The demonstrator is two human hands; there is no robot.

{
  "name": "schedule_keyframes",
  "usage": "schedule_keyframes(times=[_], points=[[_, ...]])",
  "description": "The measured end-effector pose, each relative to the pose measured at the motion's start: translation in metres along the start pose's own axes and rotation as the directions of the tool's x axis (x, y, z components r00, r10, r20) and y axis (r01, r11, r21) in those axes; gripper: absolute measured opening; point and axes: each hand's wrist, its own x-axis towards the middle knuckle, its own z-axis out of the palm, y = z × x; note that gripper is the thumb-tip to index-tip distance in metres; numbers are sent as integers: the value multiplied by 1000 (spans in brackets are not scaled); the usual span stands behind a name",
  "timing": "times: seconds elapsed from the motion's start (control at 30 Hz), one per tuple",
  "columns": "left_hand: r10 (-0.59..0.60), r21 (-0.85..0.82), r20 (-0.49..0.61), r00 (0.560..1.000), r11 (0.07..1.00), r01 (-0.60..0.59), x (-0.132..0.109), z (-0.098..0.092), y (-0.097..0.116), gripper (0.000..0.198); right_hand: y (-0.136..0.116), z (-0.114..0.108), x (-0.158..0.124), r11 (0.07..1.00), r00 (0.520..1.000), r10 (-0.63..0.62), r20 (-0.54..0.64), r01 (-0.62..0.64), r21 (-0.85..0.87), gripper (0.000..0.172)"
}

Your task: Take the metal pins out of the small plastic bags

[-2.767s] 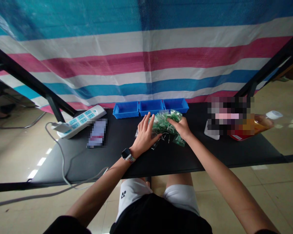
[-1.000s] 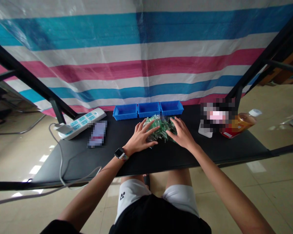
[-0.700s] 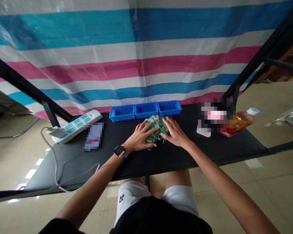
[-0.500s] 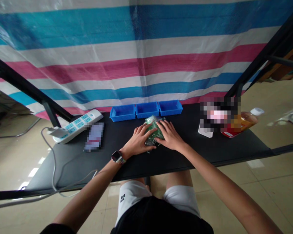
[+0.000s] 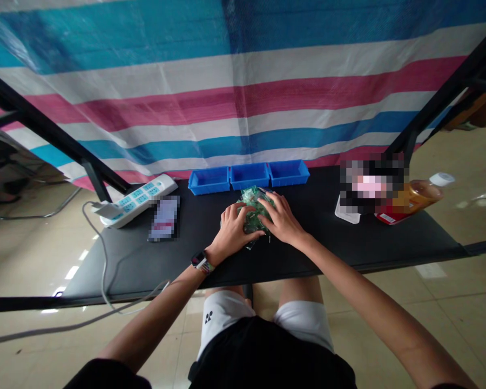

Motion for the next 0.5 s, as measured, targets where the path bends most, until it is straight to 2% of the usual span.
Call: schedule_keyframes(times=[0.07,0.13,0.2,0.27,0.33,0.4,0.5], points=[[-18,-89,-16,1000,996,16,-2,-3,-1,74,0,-4,-1,999,1000,-11,-29,12,37,54],[-32,-192,-29,999,981,25,-4,-12,-7,62,-3,-12,-3,993,997,-64,-51,69,101,53],[-42,-285,-44,998,958,27,-5,-25,-16,53,-9,-22,-8,972,984,-172,-49,178,152,55],[4,-325,-29,1000,946,-14,-6,-40,-28,52,-17,-29,-14,941,954,-300,2,296,162,66],[101,-300,59,993,951,-79,-8,-52,-41,57,-24,-32,-19,923,924,-372,84,359,140,84],[199,-245,198,960,958,-148,-11,-60,-52,64,-29,-30,-20,923,911,-383,153,371,103,99],[244,-168,334,911,966,-198,-18,-59,-62,72,-32,-21,-12,931,909,-360,210,363,25,101]])
